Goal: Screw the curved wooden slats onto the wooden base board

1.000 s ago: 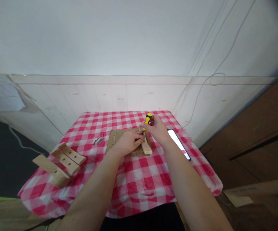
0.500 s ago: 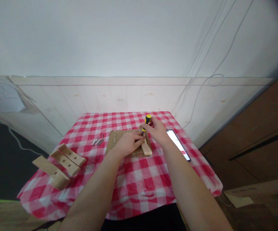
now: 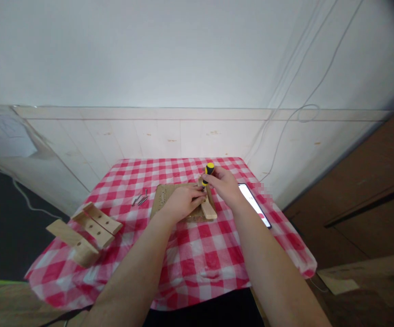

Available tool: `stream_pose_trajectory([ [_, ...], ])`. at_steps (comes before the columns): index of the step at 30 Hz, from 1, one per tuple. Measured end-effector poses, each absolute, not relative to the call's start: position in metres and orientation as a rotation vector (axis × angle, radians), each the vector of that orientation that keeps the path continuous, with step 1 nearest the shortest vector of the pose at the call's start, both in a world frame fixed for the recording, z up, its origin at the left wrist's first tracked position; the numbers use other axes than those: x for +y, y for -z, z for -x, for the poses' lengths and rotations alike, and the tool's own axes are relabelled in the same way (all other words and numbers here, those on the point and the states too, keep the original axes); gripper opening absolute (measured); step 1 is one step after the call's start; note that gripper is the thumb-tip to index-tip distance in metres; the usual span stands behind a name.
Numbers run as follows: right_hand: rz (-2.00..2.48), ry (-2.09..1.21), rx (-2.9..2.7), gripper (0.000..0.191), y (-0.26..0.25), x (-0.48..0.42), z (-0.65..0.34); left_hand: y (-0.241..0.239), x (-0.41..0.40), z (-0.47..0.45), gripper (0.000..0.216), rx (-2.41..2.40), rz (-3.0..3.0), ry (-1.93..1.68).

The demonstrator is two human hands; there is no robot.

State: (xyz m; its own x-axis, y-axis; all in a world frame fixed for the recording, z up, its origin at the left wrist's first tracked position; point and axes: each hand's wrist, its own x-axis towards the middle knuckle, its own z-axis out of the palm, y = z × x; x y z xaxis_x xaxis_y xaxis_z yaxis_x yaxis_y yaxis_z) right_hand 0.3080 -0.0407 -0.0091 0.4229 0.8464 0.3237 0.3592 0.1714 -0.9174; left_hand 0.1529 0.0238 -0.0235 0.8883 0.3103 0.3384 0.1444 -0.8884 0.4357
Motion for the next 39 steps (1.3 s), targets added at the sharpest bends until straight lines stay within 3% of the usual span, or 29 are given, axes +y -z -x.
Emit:
stream_pose_trajectory([
  [14,1.497,-0.353,-1.272,0.027,0.0074,-0.0424,-0.3084,0.0229,0.0244,-0.1533,0.026,0.323,-2.639,-0.574],
  [39,1.522,-0.392,-1.358,0.024,0.0049,-0.0458,-0.3119,0.0254,0.0269,-0.1542,0.026,0.318,-2.649,-0.530],
])
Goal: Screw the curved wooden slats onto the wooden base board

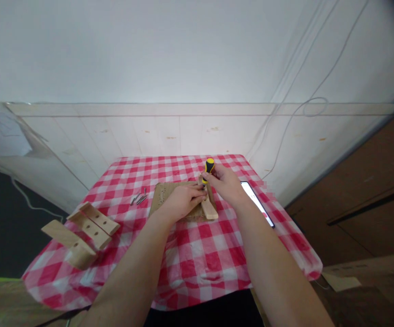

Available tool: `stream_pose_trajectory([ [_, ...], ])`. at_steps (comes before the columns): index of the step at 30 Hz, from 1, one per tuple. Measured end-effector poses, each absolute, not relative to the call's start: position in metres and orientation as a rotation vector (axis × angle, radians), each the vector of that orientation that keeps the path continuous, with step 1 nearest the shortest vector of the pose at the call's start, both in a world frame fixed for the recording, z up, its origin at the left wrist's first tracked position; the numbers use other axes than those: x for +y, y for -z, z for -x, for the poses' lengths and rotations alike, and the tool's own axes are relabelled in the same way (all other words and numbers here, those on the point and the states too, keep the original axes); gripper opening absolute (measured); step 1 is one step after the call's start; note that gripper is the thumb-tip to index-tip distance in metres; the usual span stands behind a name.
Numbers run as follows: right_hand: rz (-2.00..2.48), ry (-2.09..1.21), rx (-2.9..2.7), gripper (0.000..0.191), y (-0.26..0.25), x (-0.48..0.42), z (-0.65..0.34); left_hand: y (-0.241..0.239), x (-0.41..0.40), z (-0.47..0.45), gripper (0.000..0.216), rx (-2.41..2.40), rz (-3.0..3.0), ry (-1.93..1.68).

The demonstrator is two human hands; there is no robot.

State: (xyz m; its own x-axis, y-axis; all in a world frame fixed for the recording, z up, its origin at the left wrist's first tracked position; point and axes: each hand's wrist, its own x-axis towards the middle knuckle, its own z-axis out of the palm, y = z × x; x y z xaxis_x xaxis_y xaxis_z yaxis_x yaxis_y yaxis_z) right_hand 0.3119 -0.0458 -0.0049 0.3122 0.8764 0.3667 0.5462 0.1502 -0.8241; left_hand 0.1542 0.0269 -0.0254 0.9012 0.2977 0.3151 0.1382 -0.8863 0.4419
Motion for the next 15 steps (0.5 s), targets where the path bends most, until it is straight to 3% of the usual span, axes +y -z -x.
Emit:
stream_pose_trajectory([
  [15,1.579,-0.252,-1.138,0.032,0.0087,-0.0388,-0.3063,0.0236,0.0253,-0.1540,0.026,0.365,-2.627,-0.546],
])
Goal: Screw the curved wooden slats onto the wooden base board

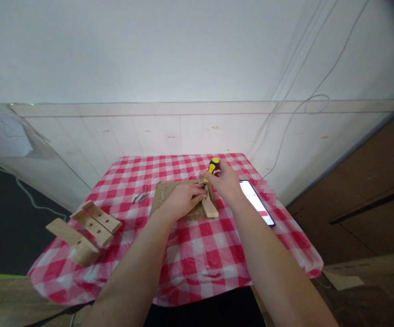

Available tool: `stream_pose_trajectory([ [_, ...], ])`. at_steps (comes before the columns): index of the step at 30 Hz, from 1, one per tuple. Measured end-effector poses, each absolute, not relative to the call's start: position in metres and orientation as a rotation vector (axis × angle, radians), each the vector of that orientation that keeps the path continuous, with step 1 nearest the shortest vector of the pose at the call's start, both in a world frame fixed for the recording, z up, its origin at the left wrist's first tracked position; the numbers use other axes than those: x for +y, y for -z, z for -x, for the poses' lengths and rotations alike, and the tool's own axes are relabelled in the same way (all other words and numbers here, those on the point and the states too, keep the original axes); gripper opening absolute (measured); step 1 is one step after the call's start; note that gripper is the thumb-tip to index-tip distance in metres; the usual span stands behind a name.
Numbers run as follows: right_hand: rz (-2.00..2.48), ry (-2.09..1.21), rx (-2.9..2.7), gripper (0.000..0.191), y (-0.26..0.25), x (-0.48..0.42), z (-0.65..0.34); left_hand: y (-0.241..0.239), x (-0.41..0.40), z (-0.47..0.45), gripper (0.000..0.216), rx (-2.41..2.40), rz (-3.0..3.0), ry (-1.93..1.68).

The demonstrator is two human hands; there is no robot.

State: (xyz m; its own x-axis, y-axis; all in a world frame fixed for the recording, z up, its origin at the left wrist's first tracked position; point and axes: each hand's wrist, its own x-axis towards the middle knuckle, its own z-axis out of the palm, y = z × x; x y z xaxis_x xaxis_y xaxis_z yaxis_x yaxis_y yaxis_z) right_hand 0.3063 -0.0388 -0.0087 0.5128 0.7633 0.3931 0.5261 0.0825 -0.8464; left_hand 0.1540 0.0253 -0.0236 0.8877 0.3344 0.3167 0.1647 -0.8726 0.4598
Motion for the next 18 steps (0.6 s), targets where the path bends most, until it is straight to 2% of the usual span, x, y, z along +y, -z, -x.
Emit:
stream_pose_trajectory([
  [10,1.501,-0.459,-1.254,0.024,0.0051,-0.0459,-0.3088,0.0248,0.0252,-0.1533,0.026,0.340,-2.633,-0.563],
  [15,1.714,-0.114,-1.249,0.029,0.0043,-0.0440,-0.3071,0.0251,0.0255,-0.1534,0.026,0.392,-2.635,-0.536],
  [18,1.754,-0.020,-1.259,0.034,0.0047,-0.0437,-0.3056,0.0242,0.0254,-0.1530,0.026,0.377,-2.630,-0.539],
])
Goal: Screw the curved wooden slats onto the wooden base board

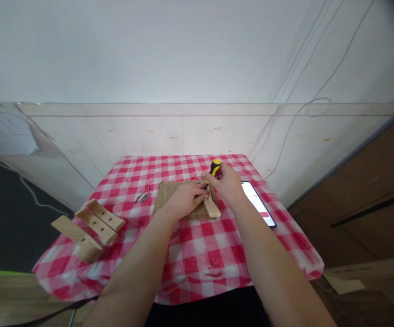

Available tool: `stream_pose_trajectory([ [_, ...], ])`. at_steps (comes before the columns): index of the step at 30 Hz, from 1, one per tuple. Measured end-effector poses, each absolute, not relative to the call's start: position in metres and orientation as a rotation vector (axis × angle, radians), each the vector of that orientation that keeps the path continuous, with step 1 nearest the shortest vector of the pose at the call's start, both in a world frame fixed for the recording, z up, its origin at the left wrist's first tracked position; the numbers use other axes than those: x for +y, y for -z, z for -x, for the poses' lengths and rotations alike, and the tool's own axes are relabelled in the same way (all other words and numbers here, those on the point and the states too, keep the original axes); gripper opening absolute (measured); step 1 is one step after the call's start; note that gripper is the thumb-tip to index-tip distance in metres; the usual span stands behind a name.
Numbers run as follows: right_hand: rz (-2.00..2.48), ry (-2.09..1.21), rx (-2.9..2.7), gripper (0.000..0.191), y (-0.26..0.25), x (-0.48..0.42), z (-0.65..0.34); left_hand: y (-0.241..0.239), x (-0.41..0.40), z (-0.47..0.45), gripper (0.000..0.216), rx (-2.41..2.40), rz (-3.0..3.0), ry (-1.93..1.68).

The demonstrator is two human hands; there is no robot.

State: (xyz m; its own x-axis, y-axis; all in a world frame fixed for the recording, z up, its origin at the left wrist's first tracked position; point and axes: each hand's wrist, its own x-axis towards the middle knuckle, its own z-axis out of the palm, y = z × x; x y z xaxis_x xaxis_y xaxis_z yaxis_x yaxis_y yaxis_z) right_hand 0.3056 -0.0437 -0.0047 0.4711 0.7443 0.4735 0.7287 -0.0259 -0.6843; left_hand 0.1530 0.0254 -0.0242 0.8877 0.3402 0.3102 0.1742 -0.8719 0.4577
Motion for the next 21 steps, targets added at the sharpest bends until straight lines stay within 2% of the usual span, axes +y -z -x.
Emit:
stream_pose_trajectory([
  [6,1.753,-0.143,-1.236,0.035,0.0062,-0.0446,-0.3072,0.0246,0.0258,-0.1529,0.026,0.362,-2.623,-0.558],
  [12,1.546,-0.462,-1.303,0.023,0.0013,-0.0468,-0.3083,0.0252,0.0258,-0.1532,0.026,0.344,-2.612,-0.573],
  [21,1.603,-0.301,-1.293,0.025,0.0062,-0.0426,-0.3065,0.0227,0.0257,-0.1521,0.026,0.348,-2.613,-0.540],
])
